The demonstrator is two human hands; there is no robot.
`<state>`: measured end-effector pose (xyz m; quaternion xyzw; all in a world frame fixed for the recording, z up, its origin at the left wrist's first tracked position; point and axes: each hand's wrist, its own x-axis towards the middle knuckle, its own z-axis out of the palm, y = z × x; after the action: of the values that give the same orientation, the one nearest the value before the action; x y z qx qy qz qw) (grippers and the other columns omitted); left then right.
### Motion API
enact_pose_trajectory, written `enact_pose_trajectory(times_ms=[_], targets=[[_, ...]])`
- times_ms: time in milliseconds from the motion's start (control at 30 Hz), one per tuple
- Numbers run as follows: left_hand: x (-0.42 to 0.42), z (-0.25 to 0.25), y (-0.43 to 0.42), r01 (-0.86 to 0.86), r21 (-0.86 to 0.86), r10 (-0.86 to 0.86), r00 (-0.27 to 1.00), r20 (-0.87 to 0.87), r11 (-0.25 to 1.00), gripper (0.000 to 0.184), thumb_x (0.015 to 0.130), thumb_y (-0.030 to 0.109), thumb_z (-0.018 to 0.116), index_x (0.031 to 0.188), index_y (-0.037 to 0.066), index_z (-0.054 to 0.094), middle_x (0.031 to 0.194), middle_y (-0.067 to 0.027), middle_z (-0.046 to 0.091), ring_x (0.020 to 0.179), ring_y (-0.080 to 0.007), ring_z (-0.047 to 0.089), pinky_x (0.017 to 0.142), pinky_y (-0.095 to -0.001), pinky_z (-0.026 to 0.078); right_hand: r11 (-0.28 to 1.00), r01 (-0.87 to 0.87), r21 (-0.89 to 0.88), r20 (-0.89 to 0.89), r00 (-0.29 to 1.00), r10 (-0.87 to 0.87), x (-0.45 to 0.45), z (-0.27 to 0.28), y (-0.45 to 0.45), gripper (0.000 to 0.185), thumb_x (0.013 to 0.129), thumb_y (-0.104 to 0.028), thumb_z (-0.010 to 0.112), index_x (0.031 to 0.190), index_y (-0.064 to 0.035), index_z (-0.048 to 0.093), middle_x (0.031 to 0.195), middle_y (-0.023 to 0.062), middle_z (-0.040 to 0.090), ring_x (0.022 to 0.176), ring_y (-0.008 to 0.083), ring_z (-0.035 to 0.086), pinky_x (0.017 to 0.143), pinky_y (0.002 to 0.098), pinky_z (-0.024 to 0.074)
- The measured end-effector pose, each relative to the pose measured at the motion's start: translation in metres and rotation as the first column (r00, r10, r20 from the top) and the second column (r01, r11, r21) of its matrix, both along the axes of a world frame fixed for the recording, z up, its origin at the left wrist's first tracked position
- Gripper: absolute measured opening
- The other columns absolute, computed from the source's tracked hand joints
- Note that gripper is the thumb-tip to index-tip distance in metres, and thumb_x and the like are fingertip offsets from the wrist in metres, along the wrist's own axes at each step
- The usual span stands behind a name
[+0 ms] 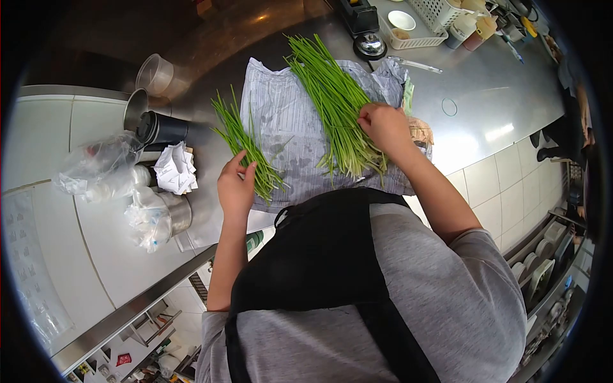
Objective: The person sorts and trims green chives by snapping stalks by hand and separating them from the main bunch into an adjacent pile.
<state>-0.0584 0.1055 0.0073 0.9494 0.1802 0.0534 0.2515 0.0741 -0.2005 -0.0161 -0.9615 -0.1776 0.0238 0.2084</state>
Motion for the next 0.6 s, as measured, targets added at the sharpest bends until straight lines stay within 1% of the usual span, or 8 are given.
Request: enact_pose_trajectory(times_ms=[133,200,267,333,367,433,500,600], targets=[[0.020,0.018,-0.034,0.126,-0.121,-0.120,0.991,0.055,0.985,0.023,0.081,0.010,0.067,0.104,0.005,0.066,0.078,-0.0064,0.062,0.061,-0.0104,0.055,0.055,-0.0237,0.044,0.998,-0.069,0.010,0.090,0.994,0.068,-0.003,0.003,-0.003,0.013,0.076,-0.021,0.067,0.079,-0.0084,0.063,0.077,0.0070,0.064,0.074,0.0273,0.063,0.068,0.0415,0.0452],[0.034,0.023,-0.057,0.324,-0.233,-0.299,0.945,0.134,0.917,0.019,0.082,0.008,0.066,0.101,0.006,0.066,0.083,-0.0067,0.063,0.064,-0.0110,0.056,0.057,-0.0238,0.046,0.998,-0.028,0.048,0.047,0.999,0.026,-0.002,0.004,-0.004,0.012,0.076,-0.019,0.067,0.082,-0.0086,0.065,0.077,0.0073,0.065,0.072,0.0245,0.063,0.067,0.0385,0.0462],[0.047,0.023,-0.079,0.385,-0.346,-0.361,0.923,0.134,0.856,0.018,0.083,0.009,0.065,0.101,0.005,0.066,0.086,-0.0065,0.063,0.066,-0.0109,0.056,0.060,-0.0236,0.046,0.996,0.011,0.086,0.007,1.000,-0.012,0.002,0.008,-0.007,0.012,0.076,-0.018,0.067,0.084,-0.0088,0.066,0.077,0.0077,0.065,0.071,0.0218,0.063,0.066,0.0356,0.0471],[0.060,0.017,-0.097,0.439,-0.453,-0.425,0.895,0.138,0.776,0.018,0.084,0.010,0.064,0.102,0.005,0.066,0.089,-0.0063,0.064,0.069,-0.0109,0.057,0.063,-0.0234,0.047,0.892,0.156,0.424,-0.253,0.966,-0.048,0.005,0.014,-0.016,0.011,0.080,-0.016,0.065,0.086,-0.0077,0.068,0.077,0.0055,0.066,0.064,0.0193,0.061,0.063,0.0323,0.0462],[0.068,0.009,-0.104,0.393,-0.590,-0.454,0.890,0.051,0.705,0.018,0.086,0.011,0.063,0.102,0.003,0.065,0.092,-0.0056,0.064,0.071,-0.0107,0.058,0.065,-0.0230,0.047,0.892,0.161,0.422,-0.251,0.966,-0.055,0.005,0.017,-0.020,0.011,0.080,-0.016,0.065,0.086,-0.0077,0.068,0.077,0.0055,0.066,0.064,0.0193,0.061,0.063,0.0323,0.0462],[0.079,0.006,-0.122,0.334,-0.711,-0.500,0.866,-0.029,0.619,0.019,0.088,0.013,0.062,0.103,0.002,0.065,0.095,-0.0050,0.064,0.073,-0.0105,0.058,0.068,-0.0226,0.047,0.676,0.308,0.670,-0.506,0.855,0.112,0.003,0.024,-0.027,0.014,0.083,-0.014,0.065,0.091,-0.0030,0.068,0.078,0.0018,0.065,0.064,0.0087,0.055,0.062,0.0241,0.0449],[0.087,0.015,-0.139,0.065,-0.917,-0.451,0.883,-0.130,0.393,0.023,0.090,0.015,0.061,0.107,0.000,0.063,0.093,-0.0038,0.064,0.077,-0.0096,0.059,0.070,-0.0220,0.047,0.615,0.352,0.705,-0.546,0.824,0.153,-0.002,0.038,-0.029,0.013,0.085,-0.012,0.064,0.091,-0.0010,0.067,0.078,0.0002,0.064,0.066,0.0062,0.053,0.061,0.0224,0.0440],[0.090,0.015,-0.155,0.064,-0.953,-0.405,0.912,-0.064,0.295,0.023,0.090,0.015,0.061,0.107,0.000,0.061,0.090,-0.0038,0.064,0.077,-0.0093,0.060,0.069,-0.0209,0.048,0.516,0.400,0.757,-0.563,0.801,0.205,-0.010,0.042,-0.027,0.012,0.086,-0.011,0.063,0.091,0.0003,0.066,0.078,-0.0015,0.062,0.067,0.0037,0.051,0.061,0.0205,0.0429]])
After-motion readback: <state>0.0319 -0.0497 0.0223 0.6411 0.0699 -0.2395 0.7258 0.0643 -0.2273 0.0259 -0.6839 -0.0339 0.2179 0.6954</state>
